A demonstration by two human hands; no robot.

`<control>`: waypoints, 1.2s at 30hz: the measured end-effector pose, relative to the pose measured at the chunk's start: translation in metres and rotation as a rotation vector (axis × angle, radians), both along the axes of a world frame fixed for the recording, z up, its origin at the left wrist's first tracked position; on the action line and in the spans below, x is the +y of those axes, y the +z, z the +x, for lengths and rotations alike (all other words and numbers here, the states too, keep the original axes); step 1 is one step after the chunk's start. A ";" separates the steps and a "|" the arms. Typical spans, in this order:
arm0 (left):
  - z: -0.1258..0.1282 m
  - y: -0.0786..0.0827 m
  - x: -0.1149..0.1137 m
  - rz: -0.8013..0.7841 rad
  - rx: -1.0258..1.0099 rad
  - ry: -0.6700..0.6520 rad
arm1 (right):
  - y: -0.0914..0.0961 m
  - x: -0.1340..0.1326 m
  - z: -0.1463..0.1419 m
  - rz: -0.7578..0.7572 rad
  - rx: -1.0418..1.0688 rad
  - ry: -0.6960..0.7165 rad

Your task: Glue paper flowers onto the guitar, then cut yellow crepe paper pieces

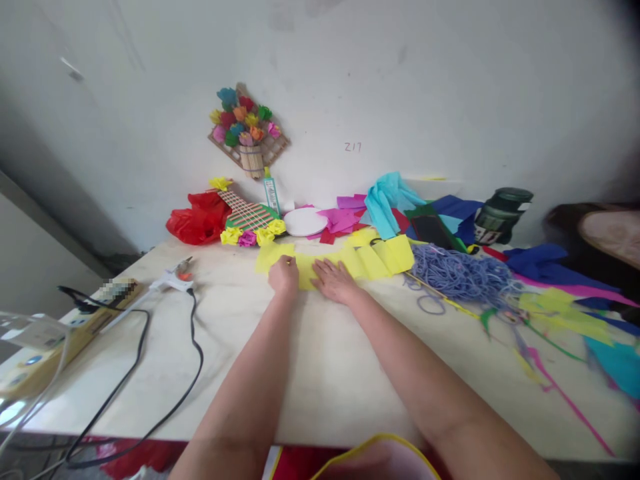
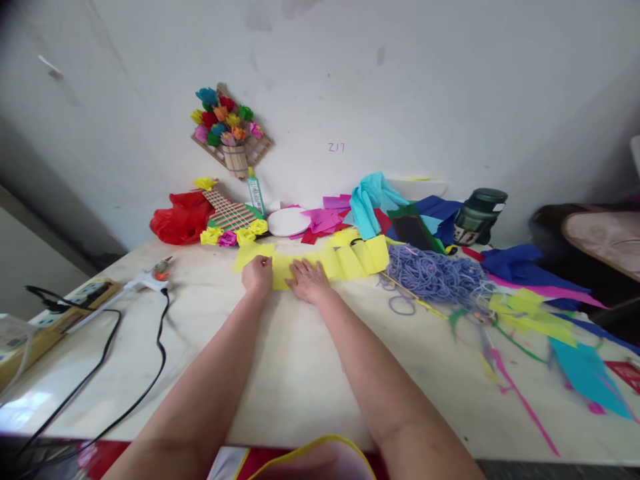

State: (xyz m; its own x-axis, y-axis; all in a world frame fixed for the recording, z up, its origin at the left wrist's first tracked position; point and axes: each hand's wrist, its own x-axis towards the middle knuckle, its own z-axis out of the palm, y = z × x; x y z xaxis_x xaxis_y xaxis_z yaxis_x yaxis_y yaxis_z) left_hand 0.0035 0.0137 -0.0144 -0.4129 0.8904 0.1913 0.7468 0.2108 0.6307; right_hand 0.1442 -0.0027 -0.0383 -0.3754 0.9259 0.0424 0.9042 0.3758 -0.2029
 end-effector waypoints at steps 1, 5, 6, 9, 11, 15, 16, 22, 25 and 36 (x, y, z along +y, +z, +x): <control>-0.004 0.002 -0.001 0.009 -0.002 0.077 | 0.000 0.000 0.000 -0.004 -0.002 -0.004; -0.028 0.003 0.002 0.158 0.054 0.276 | -0.001 0.001 0.000 -0.026 -0.012 -0.009; -0.034 0.002 0.004 0.152 0.075 0.315 | -0.002 0.002 0.000 -0.029 -0.014 -0.007; -0.046 -0.005 0.009 0.051 0.047 0.311 | -0.002 0.003 0.001 -0.030 -0.016 -0.002; -0.050 -0.008 0.012 -0.007 0.052 0.265 | -0.002 0.003 0.001 -0.029 -0.015 -0.003; -0.053 -0.010 0.015 -0.029 0.107 0.200 | -0.003 0.003 0.001 -0.028 -0.015 -0.004; -0.054 -0.009 0.016 -0.036 0.106 0.198 | -0.003 0.003 0.001 -0.027 -0.016 -0.004; -0.056 -0.010 0.020 -0.002 0.044 0.253 | -0.003 0.003 0.002 -0.018 -0.015 0.001; -0.056 -0.011 0.019 0.156 0.021 0.320 | -0.004 0.003 0.002 -0.014 -0.015 0.002; -0.062 -0.009 0.029 0.664 -0.334 0.278 | -0.005 0.005 0.001 -0.022 -0.024 -0.008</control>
State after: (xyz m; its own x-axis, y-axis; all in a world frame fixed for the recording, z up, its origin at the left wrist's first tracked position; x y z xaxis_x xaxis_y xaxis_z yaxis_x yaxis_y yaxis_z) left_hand -0.0590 0.0427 -0.0229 -0.7327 0.4894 0.4730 0.4708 -0.1374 0.8715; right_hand 0.1450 0.0021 -0.0435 -0.3685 0.9295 0.0126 0.9120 0.3641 -0.1889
